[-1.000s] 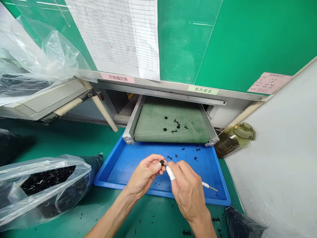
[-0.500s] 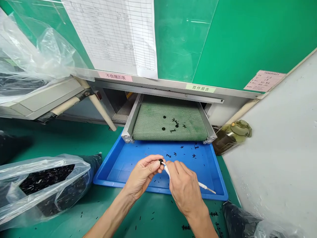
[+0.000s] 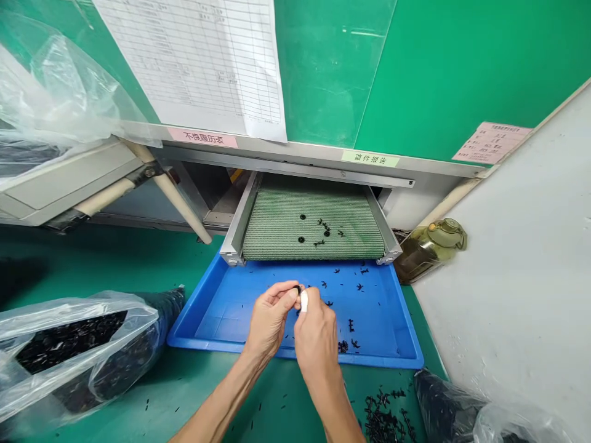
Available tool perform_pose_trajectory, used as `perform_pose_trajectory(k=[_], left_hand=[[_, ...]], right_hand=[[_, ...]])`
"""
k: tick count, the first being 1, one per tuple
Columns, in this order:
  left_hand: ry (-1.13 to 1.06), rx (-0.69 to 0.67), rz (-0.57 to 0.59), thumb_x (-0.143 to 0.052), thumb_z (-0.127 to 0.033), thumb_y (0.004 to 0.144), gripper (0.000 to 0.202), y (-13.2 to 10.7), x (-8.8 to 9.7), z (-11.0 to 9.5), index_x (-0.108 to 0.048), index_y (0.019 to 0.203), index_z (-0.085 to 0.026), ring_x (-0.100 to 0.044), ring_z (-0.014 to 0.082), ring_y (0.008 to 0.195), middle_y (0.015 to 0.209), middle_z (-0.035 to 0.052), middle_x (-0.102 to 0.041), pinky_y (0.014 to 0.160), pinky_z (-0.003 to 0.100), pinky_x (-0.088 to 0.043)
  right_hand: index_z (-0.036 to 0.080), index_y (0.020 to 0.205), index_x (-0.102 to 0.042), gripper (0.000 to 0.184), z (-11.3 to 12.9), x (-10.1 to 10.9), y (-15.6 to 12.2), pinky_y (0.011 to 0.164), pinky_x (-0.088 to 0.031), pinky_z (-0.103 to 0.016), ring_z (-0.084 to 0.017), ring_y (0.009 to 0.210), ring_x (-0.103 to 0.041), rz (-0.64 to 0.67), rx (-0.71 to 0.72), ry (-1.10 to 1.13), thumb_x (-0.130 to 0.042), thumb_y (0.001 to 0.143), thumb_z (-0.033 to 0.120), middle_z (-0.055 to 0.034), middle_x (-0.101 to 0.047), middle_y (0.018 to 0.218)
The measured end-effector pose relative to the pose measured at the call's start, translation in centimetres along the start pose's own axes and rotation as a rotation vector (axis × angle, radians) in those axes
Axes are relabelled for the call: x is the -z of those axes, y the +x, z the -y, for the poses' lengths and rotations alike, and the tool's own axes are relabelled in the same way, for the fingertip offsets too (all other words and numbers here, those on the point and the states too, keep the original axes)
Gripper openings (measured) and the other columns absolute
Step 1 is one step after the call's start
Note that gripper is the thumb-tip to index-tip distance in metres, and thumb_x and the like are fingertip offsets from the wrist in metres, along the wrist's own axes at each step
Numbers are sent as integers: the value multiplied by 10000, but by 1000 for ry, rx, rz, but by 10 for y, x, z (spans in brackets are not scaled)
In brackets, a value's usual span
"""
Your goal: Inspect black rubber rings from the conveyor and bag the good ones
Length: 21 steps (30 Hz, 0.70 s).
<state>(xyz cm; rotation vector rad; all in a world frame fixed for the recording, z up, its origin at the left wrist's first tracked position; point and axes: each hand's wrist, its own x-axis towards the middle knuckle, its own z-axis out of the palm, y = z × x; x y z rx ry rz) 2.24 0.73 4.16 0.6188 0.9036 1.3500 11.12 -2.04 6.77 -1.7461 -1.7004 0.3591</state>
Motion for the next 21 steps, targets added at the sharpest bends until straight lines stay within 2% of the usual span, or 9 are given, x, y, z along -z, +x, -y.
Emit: perform_pose_trajectory(k=[3, 5, 7, 9, 11, 13, 16, 21], left_hand=[[-13, -4, -55, -744, -251, 659, 221, 9, 4, 6, -675, 844, -150, -596, 109, 609, 673, 8, -669, 655, 253, -474], [-87, 10, -84, -728, -242, 672, 213, 13, 7, 6, -652, 854, -160, -621, 116, 684, 786, 23, -685, 702, 261, -478], [-178, 36, -77, -707, -210, 680, 170, 16, 9, 4, -626, 823, -164, -616, 108, 724, 870, 30, -679, 684, 238, -467], [-245, 84, -17, -683, -176, 686, 137, 18, 9, 2, -602, 795, -163, -586, 90, 694, 881, 31, -668, 612, 205, -435], [-290, 145, 51, -669, -167, 693, 139, 19, 8, 0, -593, 808, -163, -556, 79, 661, 863, 31, -658, 562, 188, -401], [-313, 191, 76, -667, -197, 708, 142, 21, 7, -2, -598, 825, -156, -536, 77, 642, 819, 29, -641, 533, 181, -378], [-288, 193, 46, -669, -291, 740, 199, 27, 7, -7, -620, 851, -133, -520, 81, 640, 792, 40, -619, 511, 180, -356], [-157, 79, 85, -710, -378, 713, 339, 37, 8, -15, -655, 941, -133, -478, 76, 634, 785, 32, -599, 485, 182, -310]], right_hand=[[201, 801, -559, 237, -10, -10, 14, 466, -319, -212, -121, 471, -485, 71, -98, 112, -331, 854, 169, 15, -579, 562], [187, 877, -587, 265, -16, -13, 29, 523, -367, -215, -126, 543, -524, 56, -49, 116, -331, 831, 135, -4, -614, 647], [161, 1012, -595, 316, -18, -13, 51, 623, -409, -242, -151, 698, -573, -15, 63, 40, -346, 822, 119, -58, -646, 830], [132, 1108, -584, 358, -13, -10, 77, 695, -414, -267, -176, 817, -579, -57, 156, -92, -364, 826, 115, -104, -623, 952], [113, 1127, -588, 370, -6, -8, 100, 691, -403, -264, -175, 819, -582, -26, 194, -228, -363, 833, 101, -112, -599, 957], [116, 1067, -623, 353, -1, -6, 115, 652, -388, -250, -156, 760, -583, 20, 202, -314, -373, 823, 70, -98, -591, 916], [145, 996, -648, 316, 0, -4, 114, 637, -386, -240, -152, 742, -576, 39, 231, -320, -420, 800, 48, -79, -598, 906], [194, 1038, -622, 349, -3, 5, 75, 665, -413, -229, -147, 778, -574, 117, 341, -234, -407, 809, 44, -43, -588, 923]])
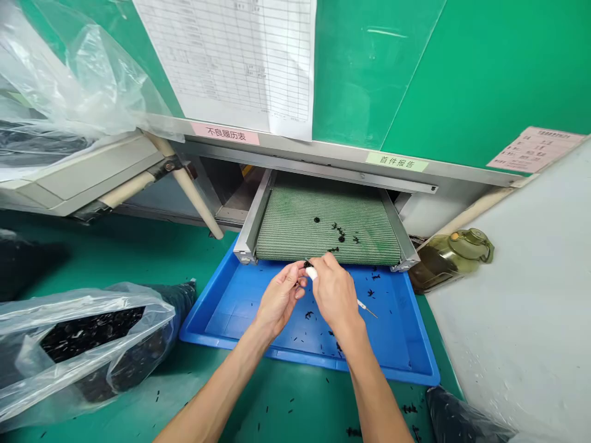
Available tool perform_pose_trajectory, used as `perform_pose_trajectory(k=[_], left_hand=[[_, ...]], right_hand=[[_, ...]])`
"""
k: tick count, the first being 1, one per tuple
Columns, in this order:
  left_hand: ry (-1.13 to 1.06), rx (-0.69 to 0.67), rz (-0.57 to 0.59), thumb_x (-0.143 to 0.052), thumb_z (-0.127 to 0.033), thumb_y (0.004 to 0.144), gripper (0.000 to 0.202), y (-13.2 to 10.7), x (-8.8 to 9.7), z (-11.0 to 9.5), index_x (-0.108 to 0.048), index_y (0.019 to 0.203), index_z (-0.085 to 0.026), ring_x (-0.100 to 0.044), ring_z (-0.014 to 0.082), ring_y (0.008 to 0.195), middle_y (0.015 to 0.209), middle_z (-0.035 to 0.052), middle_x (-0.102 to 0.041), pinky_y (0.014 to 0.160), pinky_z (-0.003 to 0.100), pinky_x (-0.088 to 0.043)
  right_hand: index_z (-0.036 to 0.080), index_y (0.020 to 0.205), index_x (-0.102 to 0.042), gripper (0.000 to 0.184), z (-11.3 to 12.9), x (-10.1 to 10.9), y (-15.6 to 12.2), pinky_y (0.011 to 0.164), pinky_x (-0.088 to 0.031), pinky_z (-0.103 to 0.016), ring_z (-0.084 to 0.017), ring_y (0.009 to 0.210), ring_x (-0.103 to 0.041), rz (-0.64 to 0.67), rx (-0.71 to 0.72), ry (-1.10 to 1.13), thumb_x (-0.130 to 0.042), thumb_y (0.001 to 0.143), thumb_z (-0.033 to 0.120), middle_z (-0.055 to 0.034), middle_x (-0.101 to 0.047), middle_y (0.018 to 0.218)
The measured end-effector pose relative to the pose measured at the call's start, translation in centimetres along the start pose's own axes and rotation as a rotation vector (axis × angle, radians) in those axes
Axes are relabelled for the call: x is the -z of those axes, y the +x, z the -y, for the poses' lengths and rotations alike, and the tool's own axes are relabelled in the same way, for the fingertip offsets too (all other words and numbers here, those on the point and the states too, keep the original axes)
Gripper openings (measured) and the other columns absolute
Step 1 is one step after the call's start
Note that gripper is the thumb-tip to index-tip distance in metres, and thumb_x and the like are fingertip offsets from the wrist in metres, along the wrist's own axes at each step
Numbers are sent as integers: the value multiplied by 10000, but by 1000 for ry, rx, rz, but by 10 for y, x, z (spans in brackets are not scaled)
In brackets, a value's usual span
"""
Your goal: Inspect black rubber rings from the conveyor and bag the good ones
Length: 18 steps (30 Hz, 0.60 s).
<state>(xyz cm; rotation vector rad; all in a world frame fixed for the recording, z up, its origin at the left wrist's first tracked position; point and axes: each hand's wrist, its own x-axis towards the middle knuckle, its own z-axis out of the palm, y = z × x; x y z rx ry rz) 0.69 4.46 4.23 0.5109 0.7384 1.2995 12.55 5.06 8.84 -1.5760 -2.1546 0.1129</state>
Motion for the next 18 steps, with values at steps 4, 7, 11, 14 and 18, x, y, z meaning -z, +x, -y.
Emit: perform_pose_trajectory(k=[4, 7, 11, 14, 18], left_hand=[[69, -31, 6, -742, -340, 682, 311, -3, 2, -2, -687, 890, -116, -437, 66, 578, 690, 17, -584, 486, 193, -306], [79, -3, -2, -738, -350, 685, 312, -9, 4, -2, -691, 887, -116, -454, 70, 589, 728, 43, -622, 500, 197, -320], [88, 12, 50, -721, -342, 712, 298, -15, 4, -2, -686, 902, -115, -458, 71, 599, 733, 44, -615, 509, 198, -322], [95, 3, 81, -713, -332, 724, 284, -16, 4, -2, -686, 906, -116, -444, 72, 589, 701, 29, -590, 506, 202, -313], [125, 12, 113, -706, -319, 731, 279, -17, 6, -2, -680, 918, -114, -438, 71, 578, 691, 20, -570, 511, 205, -311]], right_hand=[[210, 1154, -559, 409, 3, 4, -26, 658, -427, -238, -149, 774, -586, 84, 37, 37, -389, 820, 48, -41, -591, 991], [182, 1181, -527, 387, 0, 3, -37, 674, -430, -254, -170, 818, -602, 48, 30, -3, -367, 848, 68, -67, -624, 1020], [199, 1088, -555, 312, 1, 2, -42, 628, -394, -244, -171, 769, -605, 73, 17, -110, -368, 867, 82, -50, -662, 912], [209, 1050, -555, 285, 6, 5, -41, 598, -356, -242, -167, 762, -592, 123, 35, -183, -384, 866, 75, -33, -650, 878], [207, 969, -549, 220, 10, 9, -39, 565, -307, -250, -163, 743, -571, 174, 44, -246, -411, 861, 74, -20, -622, 838]])
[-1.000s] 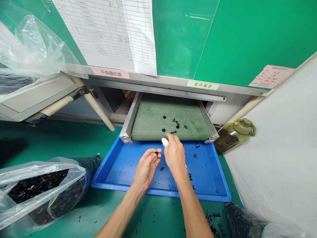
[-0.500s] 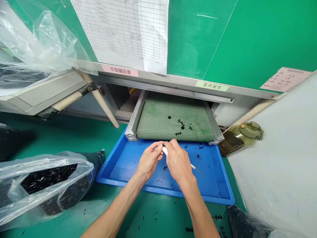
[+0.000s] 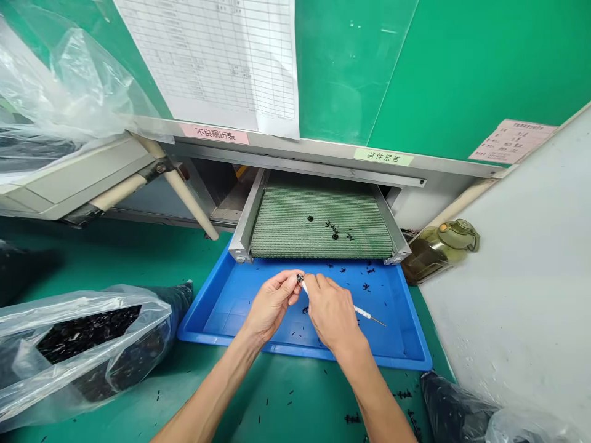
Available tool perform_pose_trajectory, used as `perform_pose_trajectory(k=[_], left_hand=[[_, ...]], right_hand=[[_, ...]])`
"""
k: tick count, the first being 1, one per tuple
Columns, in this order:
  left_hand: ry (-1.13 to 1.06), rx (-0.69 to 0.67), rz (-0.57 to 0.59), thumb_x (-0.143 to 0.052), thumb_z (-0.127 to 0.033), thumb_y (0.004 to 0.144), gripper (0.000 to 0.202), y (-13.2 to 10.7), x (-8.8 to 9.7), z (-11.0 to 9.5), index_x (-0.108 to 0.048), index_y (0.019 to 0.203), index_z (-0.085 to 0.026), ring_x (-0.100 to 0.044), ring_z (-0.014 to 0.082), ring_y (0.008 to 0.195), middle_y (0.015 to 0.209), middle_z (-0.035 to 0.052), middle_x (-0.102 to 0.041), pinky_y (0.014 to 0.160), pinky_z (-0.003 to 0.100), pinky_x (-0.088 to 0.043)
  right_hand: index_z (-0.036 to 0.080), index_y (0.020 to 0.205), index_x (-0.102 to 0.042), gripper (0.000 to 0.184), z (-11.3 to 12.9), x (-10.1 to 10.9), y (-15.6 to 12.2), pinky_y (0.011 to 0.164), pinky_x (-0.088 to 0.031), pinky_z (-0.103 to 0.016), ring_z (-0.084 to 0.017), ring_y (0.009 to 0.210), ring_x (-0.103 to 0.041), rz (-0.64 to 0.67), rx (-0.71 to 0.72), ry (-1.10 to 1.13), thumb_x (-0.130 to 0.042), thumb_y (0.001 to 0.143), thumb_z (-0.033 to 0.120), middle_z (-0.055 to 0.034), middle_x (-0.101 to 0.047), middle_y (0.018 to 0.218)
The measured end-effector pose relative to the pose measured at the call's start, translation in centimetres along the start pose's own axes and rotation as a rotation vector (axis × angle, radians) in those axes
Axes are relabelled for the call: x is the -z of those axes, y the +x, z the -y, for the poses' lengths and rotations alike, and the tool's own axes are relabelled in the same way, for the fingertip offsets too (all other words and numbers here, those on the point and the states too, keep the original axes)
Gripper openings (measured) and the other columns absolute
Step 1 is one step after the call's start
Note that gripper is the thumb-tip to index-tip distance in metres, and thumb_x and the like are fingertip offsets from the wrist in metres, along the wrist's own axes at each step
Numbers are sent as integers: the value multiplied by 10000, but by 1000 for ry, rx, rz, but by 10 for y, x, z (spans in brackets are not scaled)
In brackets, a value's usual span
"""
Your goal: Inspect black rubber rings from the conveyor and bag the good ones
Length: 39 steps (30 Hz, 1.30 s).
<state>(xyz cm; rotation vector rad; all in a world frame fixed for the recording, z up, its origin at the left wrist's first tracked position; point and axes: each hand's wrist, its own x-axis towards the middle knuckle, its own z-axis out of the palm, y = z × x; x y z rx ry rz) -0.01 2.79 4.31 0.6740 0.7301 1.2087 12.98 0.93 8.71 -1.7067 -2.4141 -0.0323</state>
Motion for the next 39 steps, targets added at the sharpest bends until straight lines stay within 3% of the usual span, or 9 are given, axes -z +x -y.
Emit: perform_pose_trajectory(k=[8, 14, 18, 21, 25, 27, 30, 34, 39], left_hand=[[115, -30, -53, -730, -323, 695, 271, 3, 2, 9, -677, 872, -125, -423, 63, 512, 619, -13, -549, 497, 213, -298], [100, -85, -148, -731, -348, 689, 259, 11, 3, 30, -671, 822, -133, -433, 65, 484, 542, -37, -533, 510, 214, -321], [23, -118, -196, -737, -336, 685, 255, 14, 3, 44, -655, 820, -136, -456, 74, 486, 501, -50, -516, 527, 215, -361], [-80, -98, -245, -718, -308, 706, 231, 17, 3, 48, -649, 846, -138, -477, 65, 513, 582, -30, -569, 534, 201, -378], [-239, 54, -246, -717, -183, 669, 153, 18, 5, 47, -636, 784, -122, -542, 69, 626, 831, 57, -666, 535, 171, -388], [-305, 106, -218, -707, -130, 644, 138, 16, 6, 47, -626, 756, -122, -559, 80, 655, 869, 80, -676, 544, 171, -400], [-349, 131, -165, -699, -113, 643, 154, 14, 3, 44, -632, 781, -126, -568, 93, 675, 844, 71, -668, 550, 174, -407], [-266, 117, -146, -701, -213, 712, 192, 13, -8, 30, -653, 876, -124, -552, 93, 681, 847, 67, -647, 523, 176, -388], [-175, 81, -21, -689, -325, 749, 293, 12, -17, 18, -674, 945, -108, -485, 78, 659, 815, 58, -604, 487, 170, -330]], right_hand=[[184, 869, -539, 210, 5, -5, -2, 556, -270, -258, -148, 669, -559, 74, -46, 48, -400, 839, 29, -24, -612, 791], [183, 773, -563, 219, 14, -30, 4, 538, -275, -239, -122, 564, -517, -33, -339, 433, -379, 883, 138, -15, -624, 664], [195, 680, -579, 261, 10, -52, 7, 519, -292, -221, -112, 521, -484, -55, -415, 662, -377, 838, 141, 7, -602, 579], [199, 817, -642, 296, -7, -58, 11, 561, -353, -217, -123, 560, -529, -86, -413, 745, -359, 808, 114, 8, -627, 615], [166, 1078, -617, 377, -48, -47, 31, 722, -421, -284, -186, 798, -581, -365, -446, 519, -387, 783, 121, -78, -659, 899], [162, 1103, -608, 363, -67, -40, 47, 754, -423, -316, -208, 835, -562, -451, -411, 401, -421, 793, 165, -99, -636, 941], [182, 1053, -633, 325, -79, -35, 65, 727, -422, -315, -192, 755, -543, -440, -376, 347, -447, 787, 170, -75, -621, 864], [172, 1000, -642, 275, -65, -32, 57, 697, -420, -295, -173, 721, -535, -428, -312, 406, -445, 807, 169, -57, -605, 839], [181, 1019, -622, 252, -25, -23, 15, 700, -433, -269, -164, 786, -557, -319, -194, 542, -427, 860, 189, -56, -596, 920]])
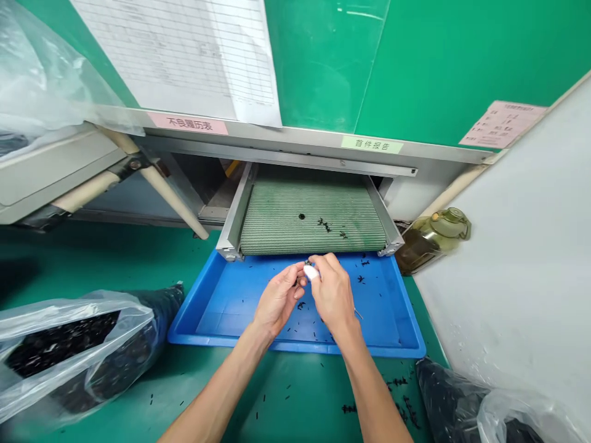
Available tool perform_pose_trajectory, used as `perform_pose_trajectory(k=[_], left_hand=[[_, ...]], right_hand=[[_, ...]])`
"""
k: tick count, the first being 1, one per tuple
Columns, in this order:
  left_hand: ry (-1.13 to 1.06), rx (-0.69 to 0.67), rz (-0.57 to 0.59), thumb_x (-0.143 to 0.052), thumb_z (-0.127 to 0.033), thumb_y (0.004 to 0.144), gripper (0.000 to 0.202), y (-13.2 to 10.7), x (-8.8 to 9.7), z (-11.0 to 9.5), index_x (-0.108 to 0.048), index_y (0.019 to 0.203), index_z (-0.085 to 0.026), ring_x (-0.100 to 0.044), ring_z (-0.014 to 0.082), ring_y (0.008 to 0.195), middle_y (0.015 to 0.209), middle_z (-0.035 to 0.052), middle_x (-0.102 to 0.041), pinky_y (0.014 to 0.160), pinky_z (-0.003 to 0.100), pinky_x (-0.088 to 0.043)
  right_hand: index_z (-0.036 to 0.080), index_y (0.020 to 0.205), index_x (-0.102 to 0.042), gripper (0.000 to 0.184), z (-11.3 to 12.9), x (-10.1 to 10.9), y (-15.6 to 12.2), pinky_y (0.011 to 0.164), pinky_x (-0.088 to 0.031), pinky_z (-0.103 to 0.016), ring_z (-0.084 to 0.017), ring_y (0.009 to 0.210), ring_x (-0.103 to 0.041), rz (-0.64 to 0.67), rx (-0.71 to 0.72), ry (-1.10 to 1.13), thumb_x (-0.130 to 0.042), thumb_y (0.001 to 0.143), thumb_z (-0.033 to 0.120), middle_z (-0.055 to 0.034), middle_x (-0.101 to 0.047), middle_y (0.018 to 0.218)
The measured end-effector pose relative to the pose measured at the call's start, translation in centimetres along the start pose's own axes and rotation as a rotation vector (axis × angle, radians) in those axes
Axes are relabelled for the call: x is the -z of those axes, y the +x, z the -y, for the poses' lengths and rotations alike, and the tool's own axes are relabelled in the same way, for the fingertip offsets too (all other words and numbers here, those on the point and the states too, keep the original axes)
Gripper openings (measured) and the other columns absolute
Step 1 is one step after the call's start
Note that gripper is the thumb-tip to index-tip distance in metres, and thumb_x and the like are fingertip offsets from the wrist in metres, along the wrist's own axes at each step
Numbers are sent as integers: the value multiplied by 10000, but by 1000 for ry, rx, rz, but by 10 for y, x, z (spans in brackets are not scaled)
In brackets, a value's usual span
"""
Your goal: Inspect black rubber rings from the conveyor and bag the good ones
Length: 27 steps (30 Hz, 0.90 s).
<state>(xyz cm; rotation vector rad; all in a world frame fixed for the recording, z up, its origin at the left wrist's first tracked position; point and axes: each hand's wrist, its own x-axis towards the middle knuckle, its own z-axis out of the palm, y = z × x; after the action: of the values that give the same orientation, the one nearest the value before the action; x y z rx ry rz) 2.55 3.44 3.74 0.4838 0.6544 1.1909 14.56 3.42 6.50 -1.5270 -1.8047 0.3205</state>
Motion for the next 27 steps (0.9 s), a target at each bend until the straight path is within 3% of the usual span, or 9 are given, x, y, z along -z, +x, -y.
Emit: perform_pose_trajectory(k=[4, 8, 16, 27], left_hand=[[80, -1, -9, -730, -328, 706, 303, -6, 3, -1, -684, 906, -104, -403, 59, 569, 665, 7, -534, 464, 173, -285], [125, 3, 13, -704, -327, 733, 281, -16, 8, -7, -654, 902, -109, -414, 60, 592, 761, 38, -573, 466, 169, -274], [312, 29, 100, -650, -398, 765, 292, -26, 8, -15, -610, 893, -138, -424, 70, 582, 755, 30, -584, 478, 184, -272], [404, 42, 108, -655, -446, 737, 324, -32, 7, -19, -617, 841, -141, -409, 73, 548, 701, 17, -572, 462, 197, -258]], right_hand=[[185, 1122, -576, 301, 13, 7, -24, 783, -449, -294, -178, 890, -563, 115, 37, 37, -381, 892, 190, -75, -575, 990], [195, 1248, -502, 437, 8, 14, -35, 765, -464, -285, -165, 873, -564, 222, 95, 1, -325, 863, 89, -75, -563, 1026], [133, 1174, -569, 399, 8, 22, -41, 689, -440, -298, -201, 821, -529, 218, 283, -443, -347, 852, 55, -79, -600, 873], [156, 1016, -598, 316, 12, 28, -37, 670, -366, -285, -187, 753, -464, 253, 378, -495, -359, 849, 34, -52, -569, 803]])
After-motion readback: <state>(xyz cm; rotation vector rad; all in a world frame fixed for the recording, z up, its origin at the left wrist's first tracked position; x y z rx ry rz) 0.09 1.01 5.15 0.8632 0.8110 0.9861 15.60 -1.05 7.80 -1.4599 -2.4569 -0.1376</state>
